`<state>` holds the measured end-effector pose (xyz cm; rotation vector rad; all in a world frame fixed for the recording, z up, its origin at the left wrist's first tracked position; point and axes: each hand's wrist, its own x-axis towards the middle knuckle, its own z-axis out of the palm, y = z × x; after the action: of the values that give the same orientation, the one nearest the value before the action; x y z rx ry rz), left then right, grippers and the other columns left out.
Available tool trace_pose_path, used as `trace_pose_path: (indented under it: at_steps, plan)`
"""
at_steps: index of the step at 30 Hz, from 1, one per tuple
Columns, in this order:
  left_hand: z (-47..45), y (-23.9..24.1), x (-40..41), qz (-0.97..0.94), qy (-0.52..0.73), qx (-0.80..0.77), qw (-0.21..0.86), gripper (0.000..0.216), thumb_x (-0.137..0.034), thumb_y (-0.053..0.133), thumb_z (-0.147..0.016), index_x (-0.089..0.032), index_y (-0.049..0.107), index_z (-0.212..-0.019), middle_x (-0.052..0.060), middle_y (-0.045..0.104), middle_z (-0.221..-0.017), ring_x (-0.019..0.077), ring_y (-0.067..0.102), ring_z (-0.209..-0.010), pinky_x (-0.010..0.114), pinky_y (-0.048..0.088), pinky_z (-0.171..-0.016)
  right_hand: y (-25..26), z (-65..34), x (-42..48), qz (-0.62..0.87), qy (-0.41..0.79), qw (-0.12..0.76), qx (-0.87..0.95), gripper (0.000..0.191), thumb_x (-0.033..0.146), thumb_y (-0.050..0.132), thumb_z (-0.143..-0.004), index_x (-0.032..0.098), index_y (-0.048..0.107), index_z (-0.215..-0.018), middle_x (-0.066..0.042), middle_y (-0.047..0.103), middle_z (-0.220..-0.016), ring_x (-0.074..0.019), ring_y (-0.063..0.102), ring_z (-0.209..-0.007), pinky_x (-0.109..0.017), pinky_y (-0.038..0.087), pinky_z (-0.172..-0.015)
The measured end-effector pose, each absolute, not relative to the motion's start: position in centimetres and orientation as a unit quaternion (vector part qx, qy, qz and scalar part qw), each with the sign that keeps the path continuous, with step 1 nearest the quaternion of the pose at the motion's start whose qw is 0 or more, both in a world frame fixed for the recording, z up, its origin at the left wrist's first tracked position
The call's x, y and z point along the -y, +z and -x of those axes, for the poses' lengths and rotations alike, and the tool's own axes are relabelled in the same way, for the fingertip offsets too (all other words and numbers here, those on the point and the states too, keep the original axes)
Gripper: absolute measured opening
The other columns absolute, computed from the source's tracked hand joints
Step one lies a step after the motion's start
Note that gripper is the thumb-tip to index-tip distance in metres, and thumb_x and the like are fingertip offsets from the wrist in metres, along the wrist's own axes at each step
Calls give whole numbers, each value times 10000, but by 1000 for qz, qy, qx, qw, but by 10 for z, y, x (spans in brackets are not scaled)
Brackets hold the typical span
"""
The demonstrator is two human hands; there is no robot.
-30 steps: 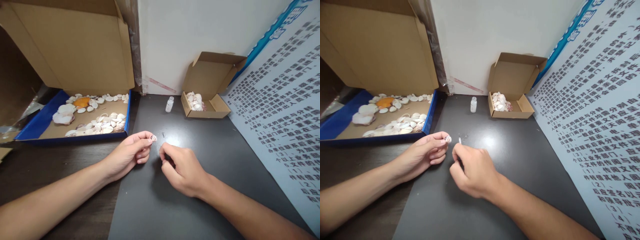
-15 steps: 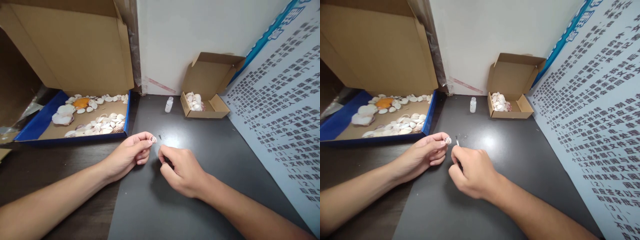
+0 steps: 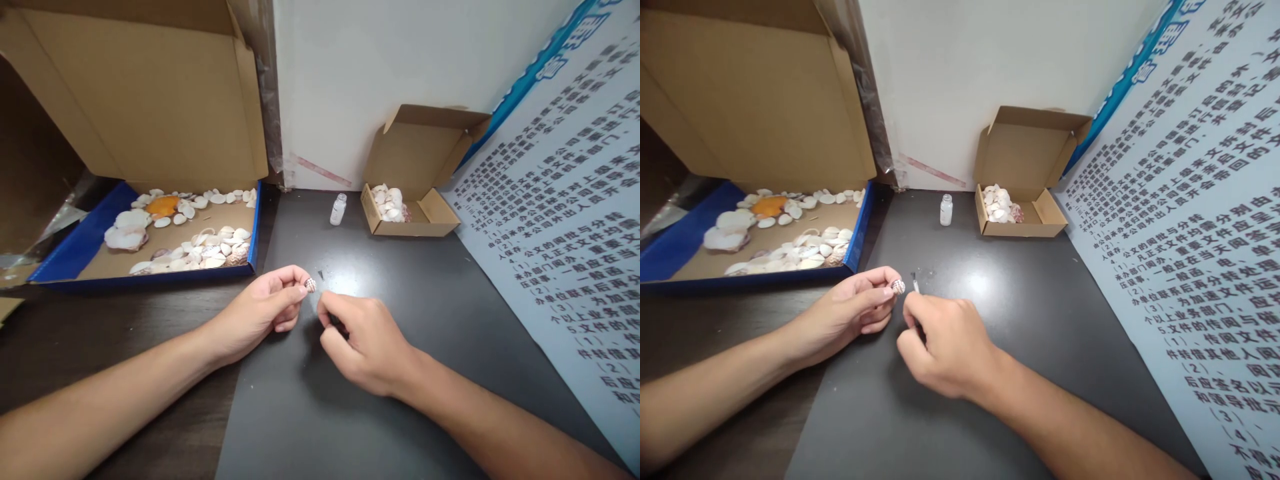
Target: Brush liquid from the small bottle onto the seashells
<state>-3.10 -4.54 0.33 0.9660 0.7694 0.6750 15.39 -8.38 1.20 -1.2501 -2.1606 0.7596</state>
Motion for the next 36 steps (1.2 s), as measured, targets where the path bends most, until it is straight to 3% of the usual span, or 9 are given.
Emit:
trace_pose_path:
  at_steps: [9,23,26,36]
  plan:
    - [30,2,50,-582,300,-382,652,214,-353,544,-945,-197,438,-843,-82,389,-653,40,340,-497,174,272,-442,13,-154,87,439,277,290,804,105,148,454,-656,203,366,-673,72,343,-545,-76,260,-489,-226,196,-500]
    - [29,4,48,-543,298,-385,685,261,-421,590,-904,-202,454,-861,-90,378,-629,45,284,-464,195,235,-431,14,-153,88,452,257,286,805,106,157,456,-643,201,360,-648,69,340,-531,-78,262,-480,-231,199,-494]
    - [29,4,47,-528,303,-382,695,255,-413,596,-905,-205,456,-860,-94,367,-617,46,276,-463,194,233,-431,13,-153,88,411,249,283,830,109,170,459,-630,201,356,-648,61,358,-545,-87,261,-502,-244,189,-505]
    - [31,0,46,-488,316,-367,727,194,-340,588,-904,-197,478,-832,-96,331,-579,49,251,-465,182,235,-433,12,-153,85,475,223,269,808,79,172,444,-672,205,372,-671,54,395,-559,-94,277,-508,-250,183,-521]
